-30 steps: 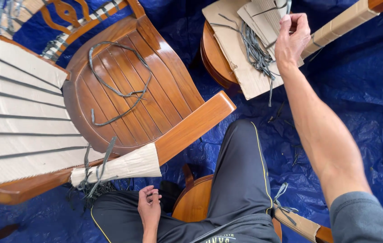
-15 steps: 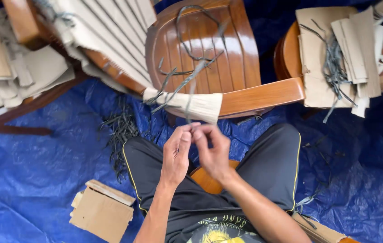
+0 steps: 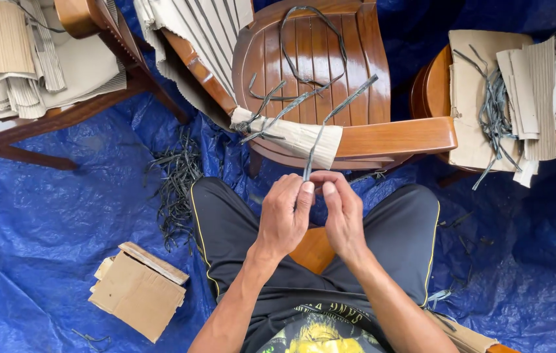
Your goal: Wrapping wooden chairs with cardboard strips and securing them with plastic ties for protection.
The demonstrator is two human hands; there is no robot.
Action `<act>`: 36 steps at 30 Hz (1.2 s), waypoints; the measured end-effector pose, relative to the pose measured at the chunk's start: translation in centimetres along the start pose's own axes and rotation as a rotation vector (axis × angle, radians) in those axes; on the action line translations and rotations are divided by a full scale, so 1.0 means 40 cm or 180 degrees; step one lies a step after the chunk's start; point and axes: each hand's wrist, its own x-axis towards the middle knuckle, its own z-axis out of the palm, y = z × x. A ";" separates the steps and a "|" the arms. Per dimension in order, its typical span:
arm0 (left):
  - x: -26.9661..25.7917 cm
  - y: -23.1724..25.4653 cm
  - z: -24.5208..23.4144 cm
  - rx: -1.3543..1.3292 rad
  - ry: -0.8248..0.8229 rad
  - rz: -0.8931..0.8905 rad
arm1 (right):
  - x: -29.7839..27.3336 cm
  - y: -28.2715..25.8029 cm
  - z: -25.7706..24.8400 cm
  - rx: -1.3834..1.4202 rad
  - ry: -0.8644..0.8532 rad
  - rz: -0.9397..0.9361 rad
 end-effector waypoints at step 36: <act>0.155 -0.617 0.195 -0.0940 0.0759 -0.0387 | 0.541 0.104 0.034 -0.2727 -0.1650 0.0844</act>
